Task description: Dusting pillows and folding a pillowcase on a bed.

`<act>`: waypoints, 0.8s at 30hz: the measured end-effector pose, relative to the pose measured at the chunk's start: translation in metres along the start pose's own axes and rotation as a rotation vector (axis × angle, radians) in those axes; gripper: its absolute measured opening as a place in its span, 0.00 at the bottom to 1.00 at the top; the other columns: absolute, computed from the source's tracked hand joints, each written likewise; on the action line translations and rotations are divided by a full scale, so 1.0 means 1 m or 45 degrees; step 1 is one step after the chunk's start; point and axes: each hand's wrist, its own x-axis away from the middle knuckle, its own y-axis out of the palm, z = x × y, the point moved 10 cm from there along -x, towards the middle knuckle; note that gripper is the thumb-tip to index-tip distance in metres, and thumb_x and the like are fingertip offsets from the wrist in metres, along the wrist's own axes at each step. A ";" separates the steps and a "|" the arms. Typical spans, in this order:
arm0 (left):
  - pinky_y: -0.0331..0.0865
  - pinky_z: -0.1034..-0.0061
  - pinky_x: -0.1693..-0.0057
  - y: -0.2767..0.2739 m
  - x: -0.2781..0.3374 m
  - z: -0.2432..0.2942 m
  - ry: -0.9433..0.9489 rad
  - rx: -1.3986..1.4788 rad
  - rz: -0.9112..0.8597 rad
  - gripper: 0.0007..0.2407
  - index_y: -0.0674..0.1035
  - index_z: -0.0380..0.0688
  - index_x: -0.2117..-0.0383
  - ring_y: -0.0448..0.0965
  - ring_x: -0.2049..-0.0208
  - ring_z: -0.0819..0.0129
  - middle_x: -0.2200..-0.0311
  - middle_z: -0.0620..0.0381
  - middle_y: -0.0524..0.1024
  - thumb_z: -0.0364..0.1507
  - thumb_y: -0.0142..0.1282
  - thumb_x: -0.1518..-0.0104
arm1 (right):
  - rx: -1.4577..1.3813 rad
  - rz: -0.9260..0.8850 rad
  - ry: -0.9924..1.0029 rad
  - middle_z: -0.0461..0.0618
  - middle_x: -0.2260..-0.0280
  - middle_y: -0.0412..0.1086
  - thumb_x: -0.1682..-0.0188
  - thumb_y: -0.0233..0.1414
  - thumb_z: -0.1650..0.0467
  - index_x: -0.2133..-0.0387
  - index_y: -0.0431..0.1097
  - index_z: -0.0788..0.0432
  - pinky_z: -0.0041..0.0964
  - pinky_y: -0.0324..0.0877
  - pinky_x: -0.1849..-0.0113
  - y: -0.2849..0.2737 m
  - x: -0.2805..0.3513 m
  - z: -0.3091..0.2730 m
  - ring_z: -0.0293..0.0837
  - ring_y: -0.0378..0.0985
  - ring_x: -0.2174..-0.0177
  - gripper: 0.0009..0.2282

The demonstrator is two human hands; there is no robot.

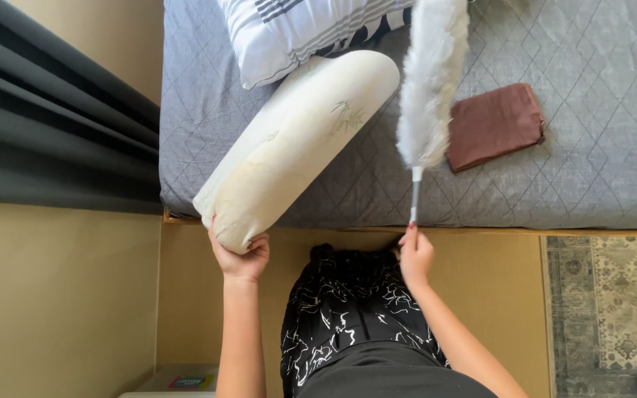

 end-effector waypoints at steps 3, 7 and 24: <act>0.58 0.84 0.75 -0.009 -0.002 0.001 -0.004 0.004 -0.012 0.20 0.75 0.51 0.54 0.64 0.78 0.73 0.65 0.58 0.73 0.50 0.51 0.42 | -0.076 -0.236 -0.167 0.38 0.83 0.62 0.41 0.46 0.63 0.77 0.69 0.59 0.30 0.57 0.79 0.033 0.030 0.001 0.30 0.61 0.83 0.17; 0.61 0.82 0.75 -0.015 -0.004 0.002 0.019 0.036 -0.032 0.20 0.75 0.51 0.55 0.66 0.77 0.72 0.65 0.59 0.74 0.50 0.52 0.43 | 0.154 -0.877 -0.397 0.46 0.82 0.68 0.44 0.48 0.68 0.72 0.71 0.61 0.35 0.64 0.76 0.064 0.087 -0.065 0.39 0.69 0.81 0.10; 0.63 0.78 0.67 -0.088 0.005 -0.036 0.056 -0.427 0.415 0.24 0.72 0.69 0.48 0.77 0.59 0.71 0.55 0.70 0.76 0.53 0.55 0.51 | 0.215 -0.250 0.377 0.46 0.86 0.56 0.38 0.44 0.55 0.79 0.64 0.64 0.39 0.51 0.80 -0.008 -0.034 0.011 0.42 0.57 0.84 0.26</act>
